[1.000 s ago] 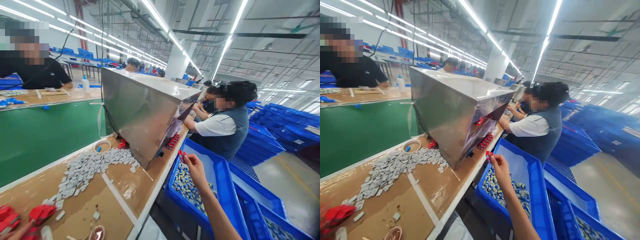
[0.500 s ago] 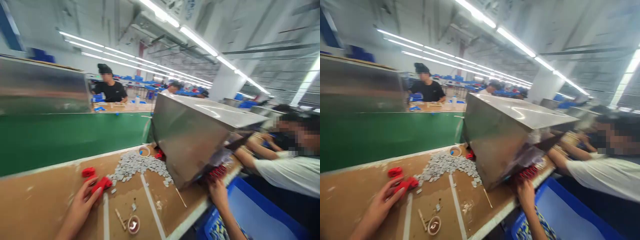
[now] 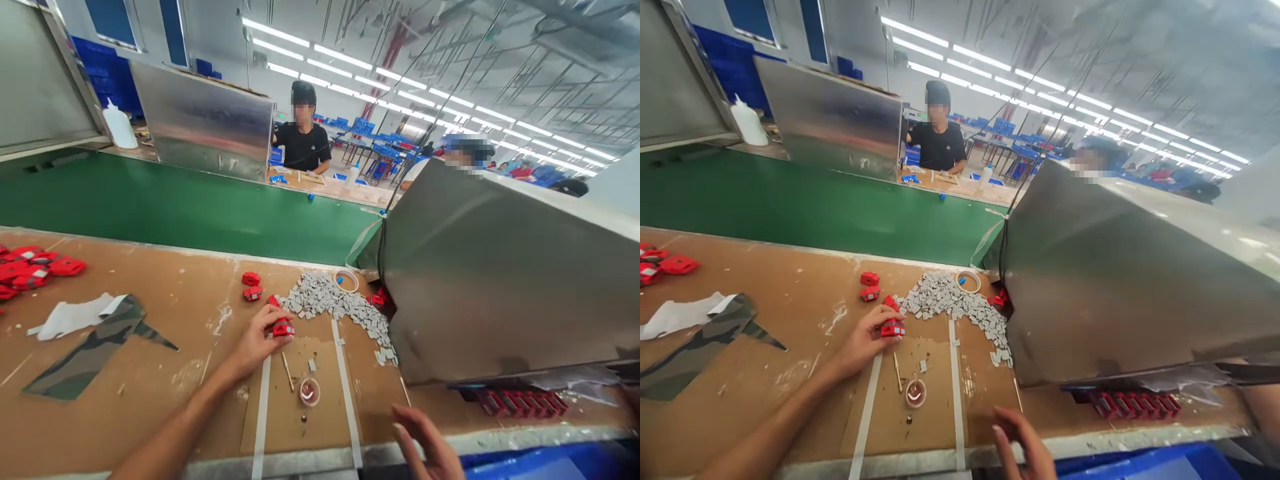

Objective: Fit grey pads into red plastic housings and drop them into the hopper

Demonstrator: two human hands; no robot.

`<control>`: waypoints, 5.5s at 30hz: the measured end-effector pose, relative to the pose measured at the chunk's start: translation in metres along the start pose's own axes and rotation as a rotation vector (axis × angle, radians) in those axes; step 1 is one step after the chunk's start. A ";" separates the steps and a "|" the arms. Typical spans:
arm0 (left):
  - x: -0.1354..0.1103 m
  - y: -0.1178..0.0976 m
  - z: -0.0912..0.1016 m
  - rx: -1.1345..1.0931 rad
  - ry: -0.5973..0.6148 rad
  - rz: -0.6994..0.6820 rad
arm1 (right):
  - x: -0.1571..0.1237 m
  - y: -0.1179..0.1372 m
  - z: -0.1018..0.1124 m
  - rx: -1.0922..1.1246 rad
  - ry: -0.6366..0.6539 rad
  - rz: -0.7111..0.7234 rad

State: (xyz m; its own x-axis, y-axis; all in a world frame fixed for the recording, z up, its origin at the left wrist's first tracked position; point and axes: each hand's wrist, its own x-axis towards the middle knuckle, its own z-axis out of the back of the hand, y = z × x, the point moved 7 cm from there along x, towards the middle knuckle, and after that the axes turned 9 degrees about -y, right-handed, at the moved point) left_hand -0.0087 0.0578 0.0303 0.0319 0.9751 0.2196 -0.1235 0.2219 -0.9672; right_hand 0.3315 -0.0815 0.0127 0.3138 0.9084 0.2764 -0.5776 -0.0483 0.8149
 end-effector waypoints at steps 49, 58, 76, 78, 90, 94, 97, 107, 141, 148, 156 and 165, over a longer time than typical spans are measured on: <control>-0.006 0.015 -0.020 0.254 0.112 0.025 | 0.109 0.143 -0.123 0.306 0.198 0.245; -0.003 0.018 -0.024 0.314 0.113 0.007 | 0.092 0.132 -0.150 0.249 0.222 0.330; -0.005 0.017 -0.026 0.311 0.128 -0.017 | 0.091 0.135 -0.155 0.213 0.243 0.384; -0.004 0.018 -0.026 0.307 0.123 -0.017 | 0.090 0.136 -0.157 0.222 0.256 0.382; -0.002 0.016 -0.024 0.313 0.115 0.000 | 0.084 0.114 -0.099 0.330 0.193 0.198; -0.002 0.017 -0.025 0.314 0.116 -0.006 | 0.050 0.111 -0.079 0.223 0.238 0.317; -0.002 0.016 -0.024 0.307 0.115 0.003 | 0.028 0.108 -0.087 0.171 0.295 0.347; -0.001 0.015 -0.020 0.245 0.116 0.061 | 0.135 0.095 -0.125 -0.306 0.335 0.284; -0.004 0.024 -0.025 -0.162 0.190 0.320 | 0.100 0.110 -0.176 0.625 0.695 -0.213; 0.000 0.020 -0.024 -0.077 0.165 0.260 | 0.098 0.103 -0.179 0.530 0.651 -0.157; 0.000 0.022 -0.023 0.033 0.185 0.238 | 0.097 0.106 -0.178 0.431 0.634 -0.007; -0.001 0.019 -0.024 0.091 0.210 0.195 | 0.091 0.103 -0.183 0.342 0.617 0.061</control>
State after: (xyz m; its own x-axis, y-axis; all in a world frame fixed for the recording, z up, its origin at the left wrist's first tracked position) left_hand 0.0126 0.0614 0.0083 0.2021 0.9793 -0.0092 -0.2358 0.0395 -0.9710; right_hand 0.1620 0.0721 0.0285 -0.2546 0.9645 0.0695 -0.2796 -0.1422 0.9495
